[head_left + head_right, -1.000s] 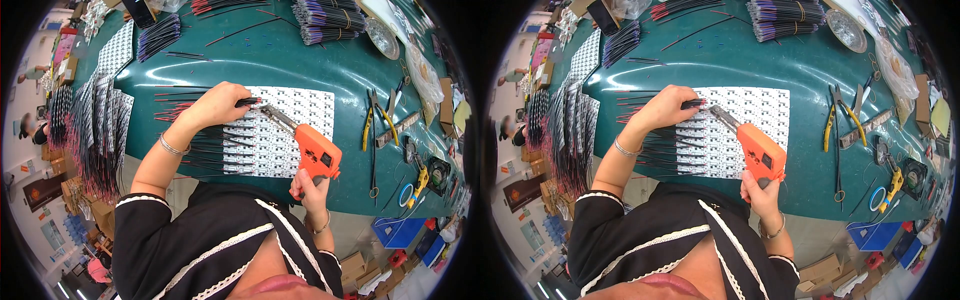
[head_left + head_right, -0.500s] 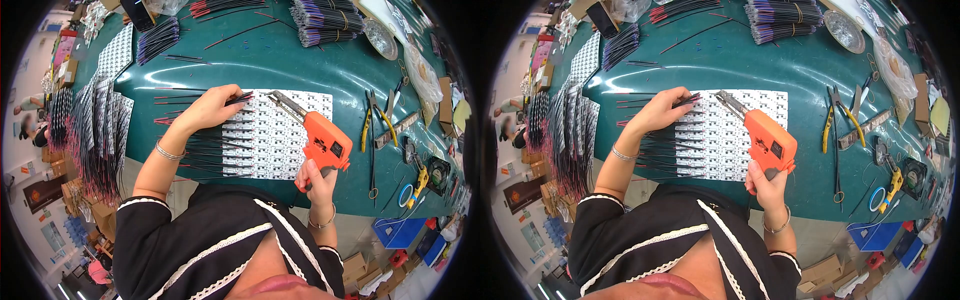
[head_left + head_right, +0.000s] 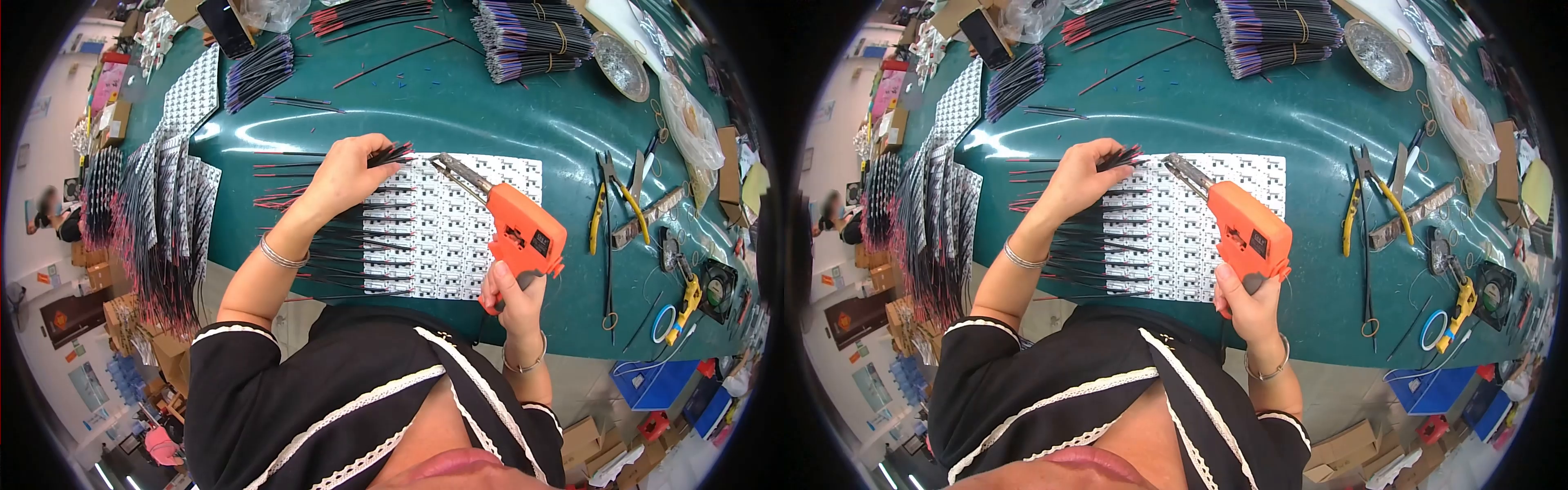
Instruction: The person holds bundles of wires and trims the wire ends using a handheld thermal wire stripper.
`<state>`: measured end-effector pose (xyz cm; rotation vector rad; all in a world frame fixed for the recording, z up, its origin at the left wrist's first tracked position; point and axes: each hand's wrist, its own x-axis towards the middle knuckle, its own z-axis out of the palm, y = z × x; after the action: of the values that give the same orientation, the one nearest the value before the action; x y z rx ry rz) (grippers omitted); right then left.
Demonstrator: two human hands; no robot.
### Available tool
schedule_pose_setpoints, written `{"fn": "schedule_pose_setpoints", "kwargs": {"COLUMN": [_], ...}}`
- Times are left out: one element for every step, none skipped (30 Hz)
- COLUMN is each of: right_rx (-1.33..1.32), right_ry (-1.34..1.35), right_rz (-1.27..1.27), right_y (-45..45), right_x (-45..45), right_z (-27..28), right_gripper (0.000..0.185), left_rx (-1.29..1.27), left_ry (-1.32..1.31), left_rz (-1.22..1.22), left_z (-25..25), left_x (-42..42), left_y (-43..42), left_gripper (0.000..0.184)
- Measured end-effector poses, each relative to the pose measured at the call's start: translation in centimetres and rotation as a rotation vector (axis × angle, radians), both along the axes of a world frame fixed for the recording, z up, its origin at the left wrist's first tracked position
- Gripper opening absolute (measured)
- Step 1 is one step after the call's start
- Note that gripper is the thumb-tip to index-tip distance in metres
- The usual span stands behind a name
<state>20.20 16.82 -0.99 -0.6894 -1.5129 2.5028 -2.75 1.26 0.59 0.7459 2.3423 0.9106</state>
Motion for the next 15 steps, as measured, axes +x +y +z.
{"fn": "schedule_pose_setpoints", "kwargs": {"right_rx": [0.001,0.002,0.003,0.009,0.015,0.021,0.019,0.018,0.017,0.021,0.024,0.028,0.031,0.035,0.039], "right_ry": [0.001,0.002,0.003,-0.002,-0.006,-0.01,-0.014,-0.019,-0.023,-0.02,-0.016,-0.012,-0.029,-0.046,-0.064], "right_rz": [0.003,0.006,0.01,0.015,0.02,0.025,0.025,0.025,0.025,0.03,0.034,0.039,0.038,0.038,0.038], "right_y": [0.0,0.0,0.0,0.0,0.0,0.0,-0.1,-0.1,-0.1,-0.1,-0.1,-0.1,-0.1,-0.2,-0.2], "right_x": [0.0,0.1,0.2,0.2,0.3,0.3,0.3,0.3,0.3,0.4,0.4,0.5,0.5,0.5,0.5], "right_z": [0.0,-0.1,-0.2,-0.1,-0.1,0.0,0.0,0.0,0.1,0.0,-0.2,-0.2,-0.2,-0.1,-0.1], "right_gripper": [0.028,0.028,0.028,0.028,0.028,0.028,0.027,0.026,0.025,0.025,0.025,0.024,0.024,0.024,0.023], "left_rx": [0.004,0.008,0.012,0.02,0.027,0.035,0.045,0.055,0.065,0.073,0.081,0.089,0.075,0.061,0.048], "left_ry": [-0.001,-0.002,-0.004,0.002,0.009,0.015,0.035,0.054,0.073,0.109,0.145,0.182,0.18,0.178,0.175], "left_rz": [-0.006,-0.011,-0.016,-0.018,-0.02,-0.023,-0.027,-0.03,-0.034,-0.048,-0.061,-0.075,-0.077,-0.079,-0.082], "left_z": [-0.3,-0.7,-1.0,-1.0,-0.9,-0.9,-0.9,-1.0,-1.1,-1.2,-1.3,-1.3,-1.3,-1.2,-1.2], "left_x": [0.0,0.1,0.1,0.1,0.2,0.3,0.3,0.3,0.4,0.5,0.6,0.6,0.6,0.7,0.7], "left_y": [0.0,-0.1,-0.1,-0.1,0.0,0.0,-0.1,-0.1,-0.2,-0.3,-0.3,-0.4,-0.4,-0.3,-0.3], "left_gripper": [0.02,0.019,0.018,0.018,0.018,0.018,0.018,0.018,0.018,0.019,0.019,0.02,0.02,0.02,0.021]}}
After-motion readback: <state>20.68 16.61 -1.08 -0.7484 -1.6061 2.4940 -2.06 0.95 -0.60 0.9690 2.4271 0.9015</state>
